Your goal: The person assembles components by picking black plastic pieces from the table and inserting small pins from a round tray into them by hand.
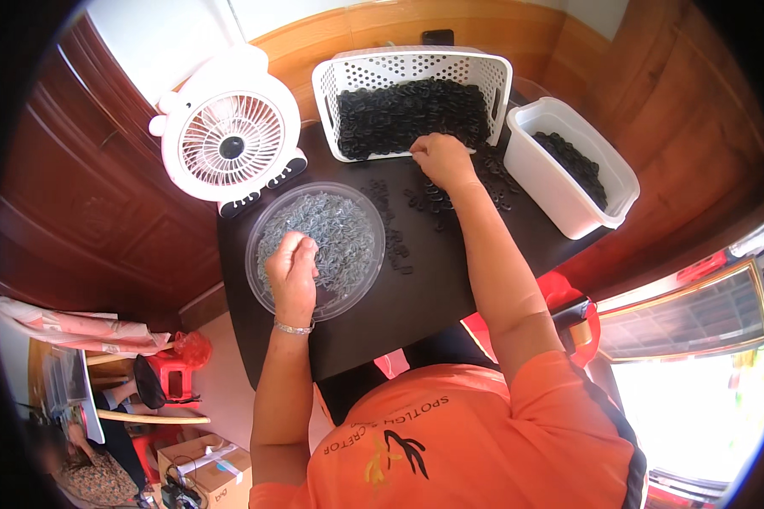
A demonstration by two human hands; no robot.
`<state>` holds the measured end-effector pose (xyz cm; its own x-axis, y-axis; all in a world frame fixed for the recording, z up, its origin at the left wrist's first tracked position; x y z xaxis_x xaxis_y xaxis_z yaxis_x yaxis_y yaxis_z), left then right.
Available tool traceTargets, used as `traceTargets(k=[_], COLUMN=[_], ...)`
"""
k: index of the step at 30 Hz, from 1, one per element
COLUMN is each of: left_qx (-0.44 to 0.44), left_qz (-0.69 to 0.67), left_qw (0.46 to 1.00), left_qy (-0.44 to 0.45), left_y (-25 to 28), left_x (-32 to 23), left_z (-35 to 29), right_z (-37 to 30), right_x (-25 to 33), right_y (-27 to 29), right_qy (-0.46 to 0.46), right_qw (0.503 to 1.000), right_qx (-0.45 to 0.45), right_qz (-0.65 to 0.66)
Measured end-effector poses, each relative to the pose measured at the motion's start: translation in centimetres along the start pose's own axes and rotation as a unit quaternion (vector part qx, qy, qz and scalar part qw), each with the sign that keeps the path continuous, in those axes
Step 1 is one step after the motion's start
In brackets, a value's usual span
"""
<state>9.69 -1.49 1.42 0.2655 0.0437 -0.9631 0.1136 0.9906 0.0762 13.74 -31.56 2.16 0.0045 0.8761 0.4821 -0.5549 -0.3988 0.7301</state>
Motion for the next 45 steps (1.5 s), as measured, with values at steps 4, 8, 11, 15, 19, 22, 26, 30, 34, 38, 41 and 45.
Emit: traceTargets(k=[4,8,11,15,19,22,26,30,34,38,41,45], left_qx=[-0.007,-0.002,-0.001,-0.003,-0.003,-0.005,-0.006,0.016,0.040,0.031,0.023,-0.020], left_qz=[-0.007,-0.008,-0.004,-0.004,-0.009,-0.017,-0.004,-0.022,-0.055,-0.067,-0.076,-0.111], left_qw=[1.000,1.000,1.000,1.000,1.000,1.000,1.000,0.999,0.996,0.996,0.996,0.992], left_qy=[0.004,0.000,-0.007,-0.019,-0.012,0.005,-0.003,0.036,0.049,0.042,0.048,0.057], left_y=[0.2,0.2,0.0,0.0,-0.1,0.4,0.2,-0.4,-0.9,-0.6,-0.2,1.5], left_x=[0.1,0.0,-0.3,-0.4,-0.4,0.4,0.3,0.5,0.7,0.9,1.0,1.0], left_z=[0.1,0.0,0.0,0.1,0.3,0.3,0.2,0.0,-0.1,0.2,0.4,1.0], right_z=[0.0,0.1,0.0,-0.4,-0.4,-1.2,-3.5,-5.8,-7.0,-7.3,-7.6,-7.4], right_x=[0.6,1.0,0.7,1.4,1.2,3.1,8.7,13.6,15.6,16.2,16.2,16.8], right_y=[-1.8,-2.3,-2.9,-3.3,-2.6,-3.6,-5.4,-5.6,-5.9,-6.0,-6.0,-4.2], right_qy=[0.031,0.029,0.004,0.011,0.007,-0.002,-0.054,-0.039,-0.004,0.023,-0.009,0.057], right_qw=[0.995,0.989,0.986,0.975,0.983,0.982,0.869,0.803,0.791,0.832,0.835,0.901], right_qx=[0.007,0.026,0.091,0.126,0.107,0.147,0.277,0.332,0.340,0.299,0.308,0.269], right_qz=[-0.091,-0.141,-0.137,-0.185,-0.148,0.114,0.406,0.493,0.508,0.466,0.455,0.336])
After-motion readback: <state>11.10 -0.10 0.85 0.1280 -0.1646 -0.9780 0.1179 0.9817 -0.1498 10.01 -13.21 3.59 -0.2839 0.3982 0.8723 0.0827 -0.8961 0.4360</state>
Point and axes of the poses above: each hand's wrist, its own z-axis towards the middle knuckle, its own y-axis out of the back of the hand, x = y × z, the point moved 9 cm from there along z, towards the middle knuckle, and after that the axes turned 5 degrees about -x, right-handed, at the moved point
